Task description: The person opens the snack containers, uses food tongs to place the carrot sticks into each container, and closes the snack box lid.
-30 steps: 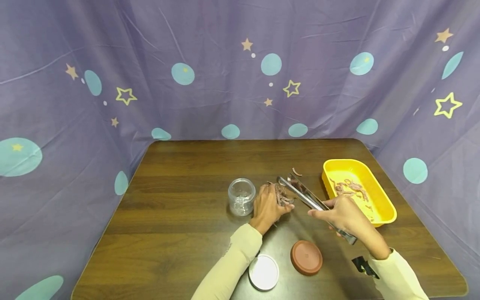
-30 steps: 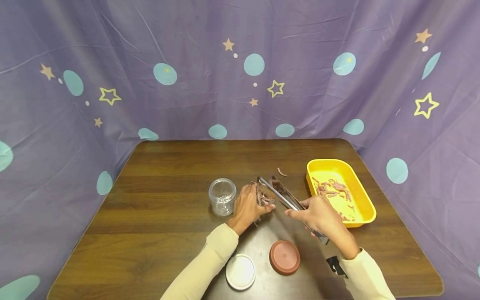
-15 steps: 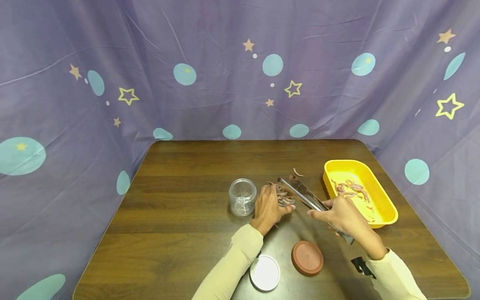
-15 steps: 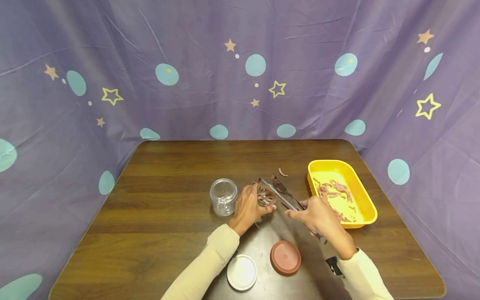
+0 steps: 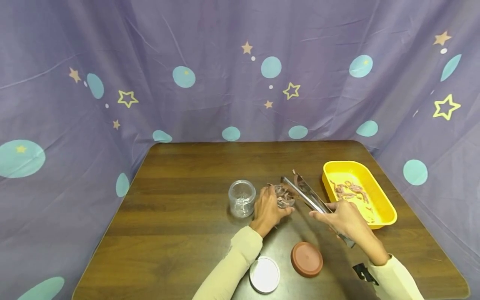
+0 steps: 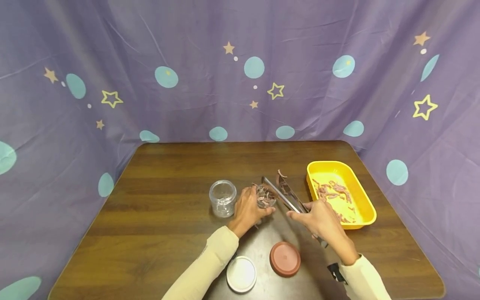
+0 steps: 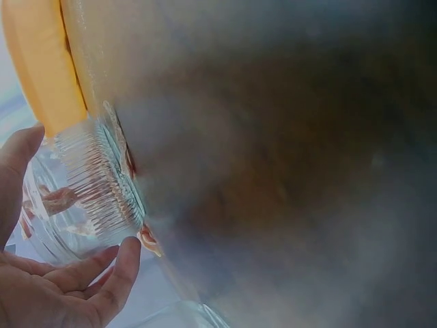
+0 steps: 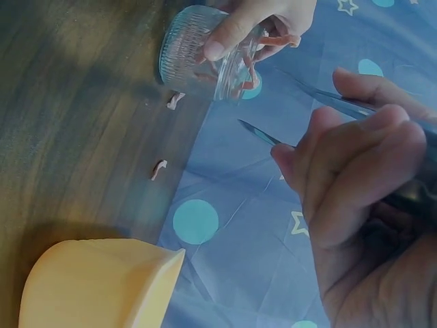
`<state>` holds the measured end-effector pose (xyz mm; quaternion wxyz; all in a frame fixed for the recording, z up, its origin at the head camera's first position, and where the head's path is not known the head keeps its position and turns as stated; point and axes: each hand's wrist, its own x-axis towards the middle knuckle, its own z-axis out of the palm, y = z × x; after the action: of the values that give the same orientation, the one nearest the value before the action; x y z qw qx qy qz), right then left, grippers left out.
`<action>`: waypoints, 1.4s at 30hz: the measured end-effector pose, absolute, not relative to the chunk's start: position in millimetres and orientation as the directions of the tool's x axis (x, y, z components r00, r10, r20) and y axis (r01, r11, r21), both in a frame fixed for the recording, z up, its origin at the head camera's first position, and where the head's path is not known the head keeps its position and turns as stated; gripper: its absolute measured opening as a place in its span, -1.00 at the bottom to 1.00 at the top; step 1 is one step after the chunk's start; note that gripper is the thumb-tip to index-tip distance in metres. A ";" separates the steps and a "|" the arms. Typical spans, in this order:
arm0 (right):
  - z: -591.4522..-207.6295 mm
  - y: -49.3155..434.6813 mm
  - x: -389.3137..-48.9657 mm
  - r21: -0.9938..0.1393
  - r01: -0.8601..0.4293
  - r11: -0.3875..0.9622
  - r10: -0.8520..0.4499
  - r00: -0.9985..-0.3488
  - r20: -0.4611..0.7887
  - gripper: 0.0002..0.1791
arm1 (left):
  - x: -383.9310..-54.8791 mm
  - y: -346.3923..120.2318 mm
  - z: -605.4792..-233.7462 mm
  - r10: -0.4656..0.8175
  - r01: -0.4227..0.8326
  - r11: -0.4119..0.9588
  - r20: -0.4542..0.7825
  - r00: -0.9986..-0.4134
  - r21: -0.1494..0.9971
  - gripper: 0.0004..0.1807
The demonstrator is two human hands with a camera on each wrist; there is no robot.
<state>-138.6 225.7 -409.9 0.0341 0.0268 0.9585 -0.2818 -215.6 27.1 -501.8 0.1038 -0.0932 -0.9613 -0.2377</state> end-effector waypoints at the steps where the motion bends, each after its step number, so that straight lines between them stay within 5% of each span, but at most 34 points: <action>1: -410.6 225.6 -138.4 -0.542 0.069 0.838 0.033 -0.997 -0.075 -0.03 | -215.2 26.8 -502.1 0.129 0.228 0.871 0.246 -0.961 0.436 0.07; 23: -415.8 220.0 -134.4 -0.594 0.099 0.798 0.032 -0.992 -0.121 -0.10 | -214.5 19.8 -501.2 0.114 0.200 0.874 0.213 -0.970 0.443 0.10; 42: -410.8 218.0 -133.0 -0.610 0.085 0.788 0.036 -0.995 -0.091 -0.12 | -179.9 19.1 -468.1 0.141 0.291 0.862 0.356 -0.924 0.414 0.03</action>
<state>-133.0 218.0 -410.8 0.0372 0.0320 0.9448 -0.3238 -179.9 19.1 -468.1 0.1589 -0.1136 -0.9518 -0.2365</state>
